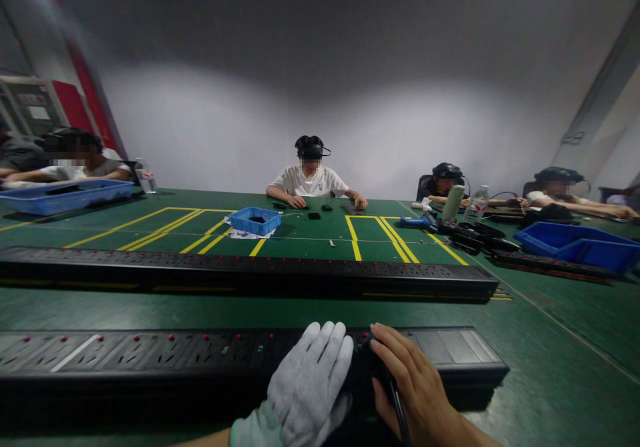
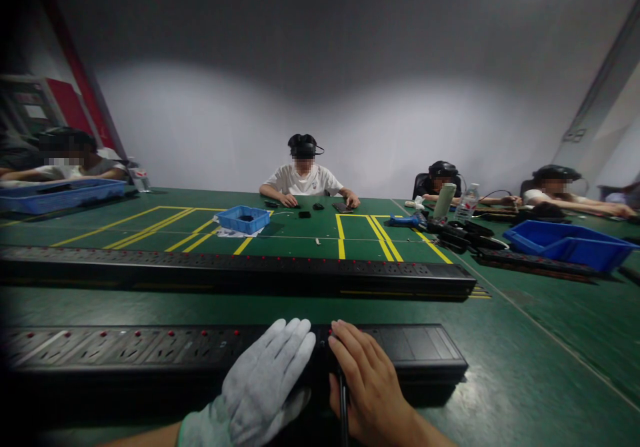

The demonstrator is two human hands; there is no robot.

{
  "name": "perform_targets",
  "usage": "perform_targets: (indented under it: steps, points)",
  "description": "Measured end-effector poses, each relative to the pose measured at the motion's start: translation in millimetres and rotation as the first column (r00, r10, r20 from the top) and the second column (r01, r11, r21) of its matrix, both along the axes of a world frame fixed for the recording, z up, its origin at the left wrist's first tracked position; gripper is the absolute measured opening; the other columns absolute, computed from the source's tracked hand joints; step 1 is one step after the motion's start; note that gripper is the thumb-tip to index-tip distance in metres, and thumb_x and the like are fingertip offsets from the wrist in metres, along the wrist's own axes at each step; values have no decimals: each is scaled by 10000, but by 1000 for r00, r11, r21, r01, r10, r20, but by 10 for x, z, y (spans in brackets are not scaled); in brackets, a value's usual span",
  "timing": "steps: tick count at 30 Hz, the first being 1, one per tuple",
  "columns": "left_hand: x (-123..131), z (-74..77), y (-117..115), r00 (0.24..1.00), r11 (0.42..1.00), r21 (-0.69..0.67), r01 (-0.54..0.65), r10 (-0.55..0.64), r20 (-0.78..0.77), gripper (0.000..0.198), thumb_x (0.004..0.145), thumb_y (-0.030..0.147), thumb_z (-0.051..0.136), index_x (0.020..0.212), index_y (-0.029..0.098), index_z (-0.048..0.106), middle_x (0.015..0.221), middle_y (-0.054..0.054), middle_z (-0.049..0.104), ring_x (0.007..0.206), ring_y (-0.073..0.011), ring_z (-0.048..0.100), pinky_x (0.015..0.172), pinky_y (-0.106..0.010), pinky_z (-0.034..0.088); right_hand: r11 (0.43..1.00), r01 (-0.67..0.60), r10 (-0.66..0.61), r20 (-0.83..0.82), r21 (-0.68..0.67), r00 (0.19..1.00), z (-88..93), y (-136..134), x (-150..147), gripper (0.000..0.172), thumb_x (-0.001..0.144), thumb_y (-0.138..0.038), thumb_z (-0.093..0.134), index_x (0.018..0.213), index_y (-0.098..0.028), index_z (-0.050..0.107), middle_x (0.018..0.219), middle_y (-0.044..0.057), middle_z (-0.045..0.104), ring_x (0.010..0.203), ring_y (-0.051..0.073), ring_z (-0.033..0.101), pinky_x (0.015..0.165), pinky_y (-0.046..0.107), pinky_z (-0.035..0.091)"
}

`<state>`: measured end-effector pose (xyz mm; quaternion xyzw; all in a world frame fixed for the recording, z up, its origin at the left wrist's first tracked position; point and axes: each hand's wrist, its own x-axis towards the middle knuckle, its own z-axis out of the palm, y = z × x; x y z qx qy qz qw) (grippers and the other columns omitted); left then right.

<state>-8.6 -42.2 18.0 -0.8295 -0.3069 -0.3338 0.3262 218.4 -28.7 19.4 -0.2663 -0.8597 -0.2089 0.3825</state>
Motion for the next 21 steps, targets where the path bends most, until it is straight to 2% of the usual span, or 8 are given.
perform_targets:
  steps: [21]
  points:
    - [-8, 42, 23, 999, 999, 33, -19, 20, -46, 404, 934, 269, 445, 1221, 52, 628, 1237, -174, 652, 1157, -299, 617, 984, -434, 494, 1000, 0, 0, -10, 2, 1000, 8, -13, 5, 450, 866, -66, 468, 1313, -97, 507, 1306, 154, 609, 1295, 242, 532, 1007, 395, 534]
